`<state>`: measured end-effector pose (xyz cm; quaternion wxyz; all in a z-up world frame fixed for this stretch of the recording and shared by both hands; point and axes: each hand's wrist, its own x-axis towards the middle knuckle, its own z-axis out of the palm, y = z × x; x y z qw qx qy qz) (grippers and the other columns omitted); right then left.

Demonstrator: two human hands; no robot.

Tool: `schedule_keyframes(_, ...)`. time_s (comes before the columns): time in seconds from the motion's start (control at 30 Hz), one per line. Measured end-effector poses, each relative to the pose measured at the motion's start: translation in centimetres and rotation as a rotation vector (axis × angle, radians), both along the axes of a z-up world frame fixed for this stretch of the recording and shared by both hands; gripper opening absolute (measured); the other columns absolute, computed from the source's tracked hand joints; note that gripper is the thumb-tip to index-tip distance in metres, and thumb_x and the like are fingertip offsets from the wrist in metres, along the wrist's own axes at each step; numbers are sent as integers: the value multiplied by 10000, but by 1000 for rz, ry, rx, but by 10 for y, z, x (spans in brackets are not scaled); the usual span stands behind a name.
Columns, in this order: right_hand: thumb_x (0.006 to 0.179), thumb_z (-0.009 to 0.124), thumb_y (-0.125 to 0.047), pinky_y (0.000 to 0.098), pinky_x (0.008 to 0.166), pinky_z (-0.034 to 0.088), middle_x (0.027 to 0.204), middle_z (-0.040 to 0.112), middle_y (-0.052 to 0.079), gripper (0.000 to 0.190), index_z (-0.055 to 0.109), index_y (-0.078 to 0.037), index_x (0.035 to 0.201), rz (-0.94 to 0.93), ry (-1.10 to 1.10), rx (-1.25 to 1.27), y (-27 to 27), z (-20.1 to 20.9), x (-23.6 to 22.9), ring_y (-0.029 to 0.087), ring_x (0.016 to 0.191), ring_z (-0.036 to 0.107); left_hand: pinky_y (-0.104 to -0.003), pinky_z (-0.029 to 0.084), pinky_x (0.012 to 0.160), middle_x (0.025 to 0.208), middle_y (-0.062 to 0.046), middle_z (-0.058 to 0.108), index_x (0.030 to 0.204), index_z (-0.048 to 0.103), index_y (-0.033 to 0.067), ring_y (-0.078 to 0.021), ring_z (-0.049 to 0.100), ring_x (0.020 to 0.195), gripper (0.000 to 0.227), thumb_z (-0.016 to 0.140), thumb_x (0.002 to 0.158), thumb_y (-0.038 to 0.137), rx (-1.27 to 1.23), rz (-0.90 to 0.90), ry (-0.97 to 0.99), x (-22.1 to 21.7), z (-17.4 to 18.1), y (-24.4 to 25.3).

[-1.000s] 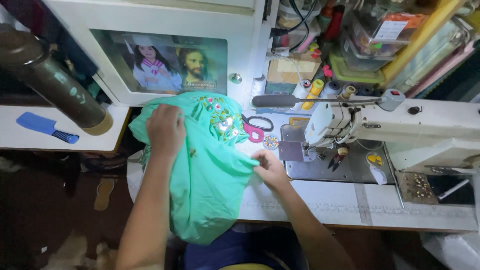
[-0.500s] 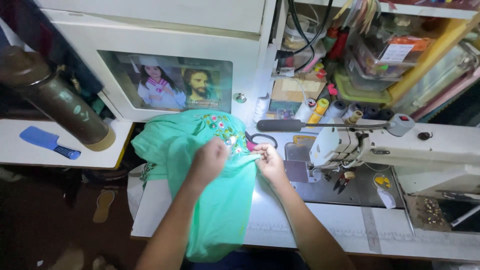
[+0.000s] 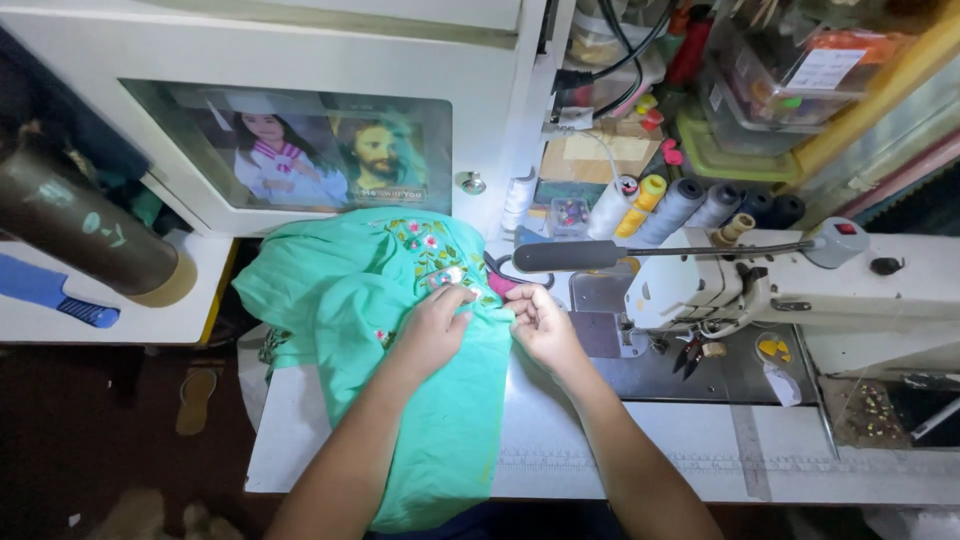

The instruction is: The person is preparing an embroidered garment by aligning and pinning fabric layers at a sewing workstation.

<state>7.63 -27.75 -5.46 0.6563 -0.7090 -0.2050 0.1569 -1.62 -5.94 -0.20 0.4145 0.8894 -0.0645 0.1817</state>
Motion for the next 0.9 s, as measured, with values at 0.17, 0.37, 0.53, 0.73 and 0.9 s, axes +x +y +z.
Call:
schedule_keyframes(0.17, 808, 589, 136, 220, 687, 561, 945, 735, 86, 538, 581, -81, 1301, 2, -5, -39, -2, 4, -1, 93, 764, 656, -396, 595, 823, 964, -7, 655, 1032, 652, 183, -274, 719, 950, 228, 692, 822, 104, -17, 72, -37, 3, -9, 2)
schedule_keyframes(0.37, 828, 627, 110, 213, 694, 553, 943, 731, 62, 495, 590, -65, 1290, 61, 139, 85, -1, 5, -13, 71, 759, 645, -390, 595, 632, 708, -21, 691, 909, 649, 197, -243, 733, 707, 176, 729, 758, 154, -140, 119, 77, -7, 0, -4)
schedule_keyframes(0.53, 879, 619, 79, 202, 660, 552, 924, 746, 69, 405, 608, -47, 1263, 71, 195, 139, -2, 16, -21, 61, 728, 651, -375, 561, 581, 613, -62, 650, 702, 580, 130, -290, 699, 618, 143, 707, 751, 89, -101, 58, 2, -19, 30, -4)
schedule_keyframes(0.73, 891, 644, 71, 187, 670, 535, 926, 749, 44, 360, 647, -9, 1242, 150, 173, -56, -4, 31, -25, 45, 766, 632, -401, 580, 763, 844, -57, 687, 772, 657, 102, -273, 712, 853, 124, 755, 762, 178, -54, -19, 143, -22, 36, -5)
schedule_keyframes(0.9, 843, 701, 89, 174, 670, 557, 927, 735, 27, 470, 642, -33, 1293, 113, 114, -64, -10, 19, -19, 21, 756, 639, -391, 576, 837, 973, -58, 677, 932, 757, 84, -254, 710, 959, 177, 775, 807, 209, -36, -41, 208, -22, 39, -6)
